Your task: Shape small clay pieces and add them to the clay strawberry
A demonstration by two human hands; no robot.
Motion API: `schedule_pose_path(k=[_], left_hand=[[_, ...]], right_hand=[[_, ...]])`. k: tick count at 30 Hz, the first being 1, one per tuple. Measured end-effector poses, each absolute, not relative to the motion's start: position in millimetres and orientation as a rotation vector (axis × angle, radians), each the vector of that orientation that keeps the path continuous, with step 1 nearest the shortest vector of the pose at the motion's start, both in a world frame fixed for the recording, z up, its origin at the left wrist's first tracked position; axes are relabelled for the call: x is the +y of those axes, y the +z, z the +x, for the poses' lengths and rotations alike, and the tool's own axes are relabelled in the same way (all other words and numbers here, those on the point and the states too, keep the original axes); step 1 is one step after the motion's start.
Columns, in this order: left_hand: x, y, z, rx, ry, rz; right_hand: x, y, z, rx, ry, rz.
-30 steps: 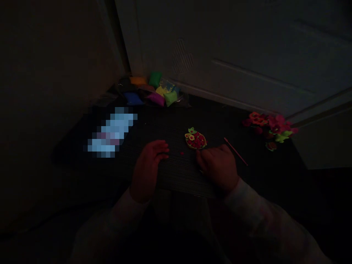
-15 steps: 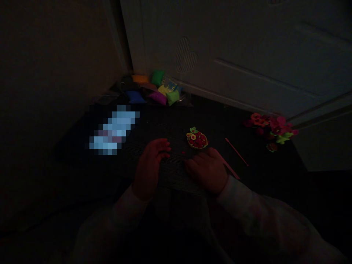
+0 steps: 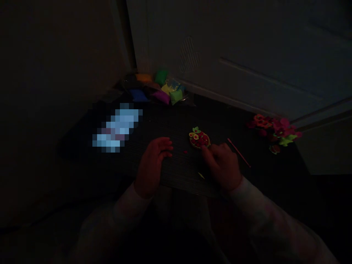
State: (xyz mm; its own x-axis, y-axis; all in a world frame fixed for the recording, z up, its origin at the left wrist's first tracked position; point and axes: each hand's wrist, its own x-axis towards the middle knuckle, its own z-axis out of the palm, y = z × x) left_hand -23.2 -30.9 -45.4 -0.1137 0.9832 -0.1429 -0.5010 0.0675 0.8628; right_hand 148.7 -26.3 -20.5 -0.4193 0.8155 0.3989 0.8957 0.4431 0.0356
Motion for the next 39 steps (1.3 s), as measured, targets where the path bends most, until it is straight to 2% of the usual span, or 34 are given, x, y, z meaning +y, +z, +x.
schedule_pose_path(k=[15,33,39], left_hand=[[-30,-48,-24,1.007,1.421,0.674],[-31,-48,-24,1.018,1.422,0.721],[-35,-52,-27,1.104,1.342,0.919]], right_hand=[[-21,-41,131,-2.502,-0.585,-1.16],[-22,-43,120,-2.511,-0.437,-1.107],[-22,-23,134,-2.291,-0.305,-1.339]])
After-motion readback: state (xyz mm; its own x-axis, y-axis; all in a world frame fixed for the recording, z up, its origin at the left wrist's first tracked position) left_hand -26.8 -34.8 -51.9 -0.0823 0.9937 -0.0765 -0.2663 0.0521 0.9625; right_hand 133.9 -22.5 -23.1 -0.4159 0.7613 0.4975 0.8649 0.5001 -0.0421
